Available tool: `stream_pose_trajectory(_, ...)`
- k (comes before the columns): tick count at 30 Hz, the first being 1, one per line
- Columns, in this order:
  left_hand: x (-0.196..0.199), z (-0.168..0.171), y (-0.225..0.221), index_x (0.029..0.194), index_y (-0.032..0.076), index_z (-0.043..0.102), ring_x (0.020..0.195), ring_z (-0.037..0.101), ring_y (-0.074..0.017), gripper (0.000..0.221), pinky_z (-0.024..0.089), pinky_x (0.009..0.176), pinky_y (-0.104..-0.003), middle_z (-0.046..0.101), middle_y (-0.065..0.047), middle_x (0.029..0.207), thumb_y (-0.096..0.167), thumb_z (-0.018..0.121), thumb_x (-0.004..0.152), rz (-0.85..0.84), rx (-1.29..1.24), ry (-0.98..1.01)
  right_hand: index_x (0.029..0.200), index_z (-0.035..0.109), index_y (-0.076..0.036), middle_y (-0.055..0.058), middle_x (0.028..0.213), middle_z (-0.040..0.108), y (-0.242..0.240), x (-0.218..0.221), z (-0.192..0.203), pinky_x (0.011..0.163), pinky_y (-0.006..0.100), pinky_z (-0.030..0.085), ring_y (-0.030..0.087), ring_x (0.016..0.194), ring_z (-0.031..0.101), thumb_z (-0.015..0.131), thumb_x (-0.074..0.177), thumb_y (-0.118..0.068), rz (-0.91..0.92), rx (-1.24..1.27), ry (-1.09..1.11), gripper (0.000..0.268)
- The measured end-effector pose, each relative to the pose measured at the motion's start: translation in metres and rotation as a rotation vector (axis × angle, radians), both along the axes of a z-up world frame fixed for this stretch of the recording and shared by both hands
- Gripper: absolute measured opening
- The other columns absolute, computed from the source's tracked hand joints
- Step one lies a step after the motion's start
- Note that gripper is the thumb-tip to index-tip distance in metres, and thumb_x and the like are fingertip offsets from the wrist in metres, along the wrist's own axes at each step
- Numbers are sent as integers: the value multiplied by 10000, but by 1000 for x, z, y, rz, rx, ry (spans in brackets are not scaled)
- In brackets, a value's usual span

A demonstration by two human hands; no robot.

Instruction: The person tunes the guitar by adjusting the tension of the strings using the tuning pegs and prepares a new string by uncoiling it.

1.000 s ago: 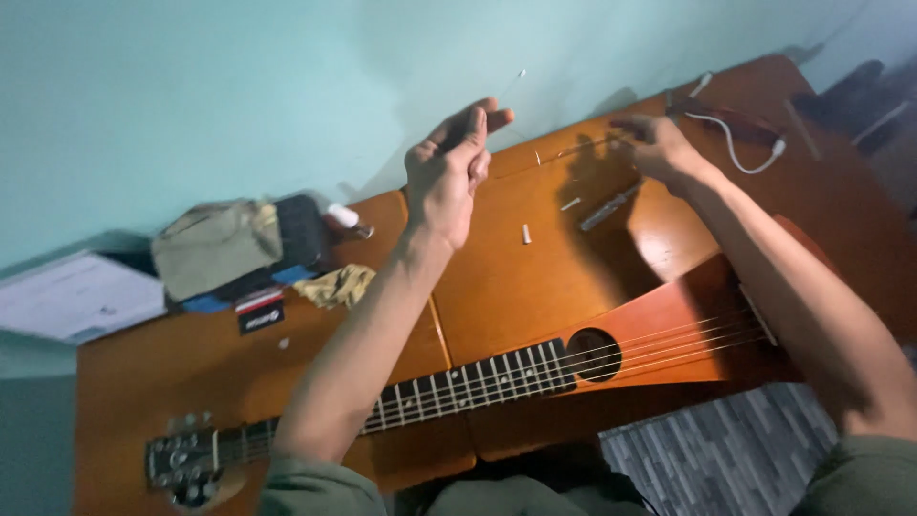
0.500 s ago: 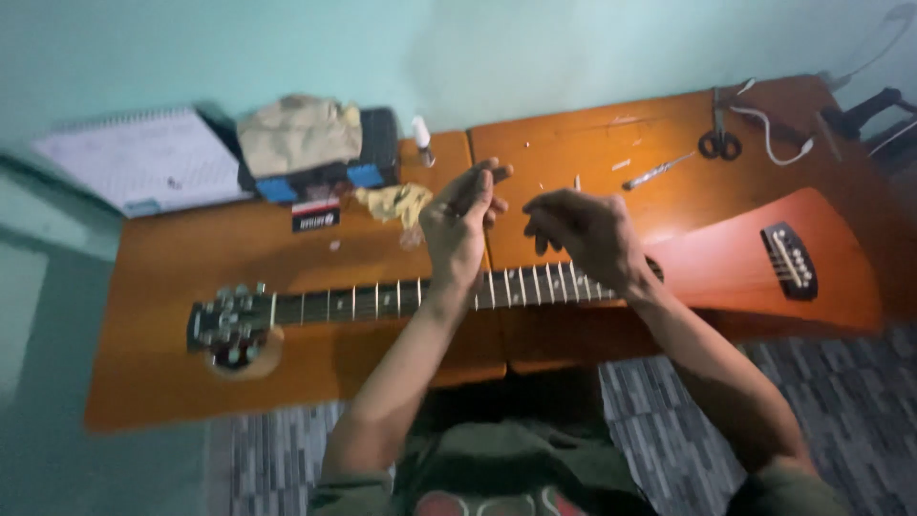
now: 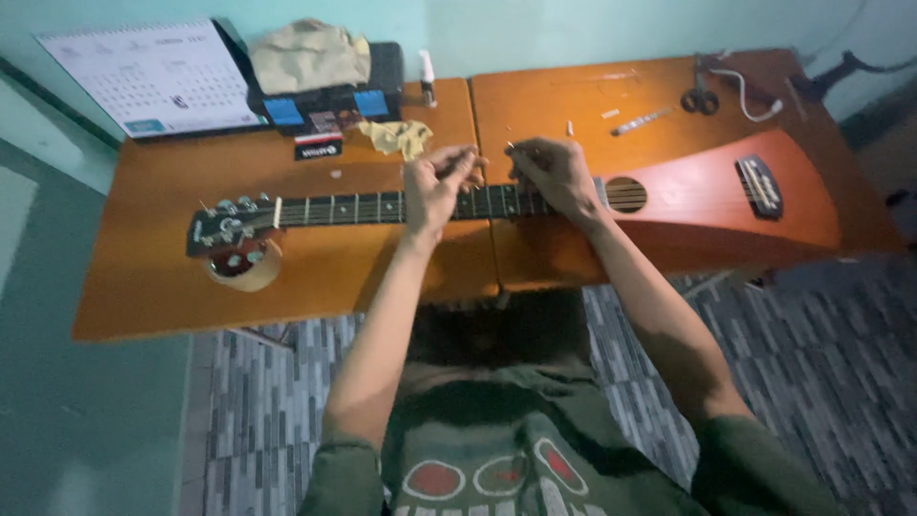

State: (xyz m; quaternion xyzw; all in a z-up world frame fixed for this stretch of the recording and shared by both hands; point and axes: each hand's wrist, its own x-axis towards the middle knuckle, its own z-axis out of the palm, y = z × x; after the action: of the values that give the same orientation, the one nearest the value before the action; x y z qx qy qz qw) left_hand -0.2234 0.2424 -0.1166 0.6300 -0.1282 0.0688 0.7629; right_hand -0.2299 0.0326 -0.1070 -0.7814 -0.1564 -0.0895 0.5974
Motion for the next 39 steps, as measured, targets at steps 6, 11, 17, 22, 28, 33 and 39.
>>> stream_pose_trajectory(6, 43, -10, -23, 1046, 31, 769, 730, 785, -218, 155, 643, 622, -263, 771, -162, 852, 149, 716, 961, -107, -51, 221, 1111, 734, -13, 171, 838, 748, -42, 34, 27, 600, 299, 561, 225, 672, 695, 641, 1022, -74, 111, -201, 37, 143)
stream_pose_trajectory(11, 58, 51, -37, 1126, 26, 776, 680, 719, -125, 215, 596, 621, -212, 752, -79, 812, 149, 708, 963, -174, -35, 418, 1077, 762, -127, -13, 1035, 770, -168, 136, 13, 445, 271, 507, 109, 728, 738, 679, 983, -143, -171, -483, 266, 126)
stream_pose_trajectory(17, 90, 82, -57, 1263, -3, 727, 702, 734, -184, 332, 653, 688, -269, 729, -91, 844, 78, 703, 942, -141, -110, 518, 941, 811, -132, 260, 868, 724, -306, 259, -86, 784, 521, 560, 497, 824, 698, 654, 845, -285, -655, -848, 327, 239)
stream_pose_trajectory(22, 144, 74, -74, 1298, -26, 701, 712, 741, -184, 385, 623, 642, -220, 649, -33, 793, 153, 670, 959, -191, -63, 583, 1304, 690, -44, 289, 1204, 689, -309, 291, -107, 875, 540, 527, 482, 1126, 636, 548, 895, -249, -512, -802, 382, 479)
stream_pose_trajectory(28, 194, 59, -109, 1214, -73, 719, 756, 733, -208, 300, 636, 713, -266, 680, -82, 821, 86, 657, 967, -264, -96, 588, 685, 627, -41, 93, 677, 670, -285, 289, -84, 507, 404, 465, 254, 595, 619, 466, 779, 70, -295, -803, 151, 217)
stream_pose_trajectory(33, 203, 38, -149, 1234, 99, 738, 675, 746, -121, 285, 626, 622, -231, 748, -52, 855, 213, 625, 999, -248, 87, 451, 981, 767, -24, 179, 821, 688, -257, 247, -24, 646, 435, 560, 362, 708, 693, 737, 948, 5, -3, -511, -279, 54)
stream_pose_trajectory(39, 175, 39, -196, 1354, 91, 657, 745, 666, -62, 351, 580, 655, -194, 772, -130, 1105, 215, 599, 1031, -337, 18, 350, 1022, 784, -71, 100, 927, 729, -215, 162, 44, 651, 356, 575, 258, 722, 708, 777, 953, -5, -90, -373, -386, 96)
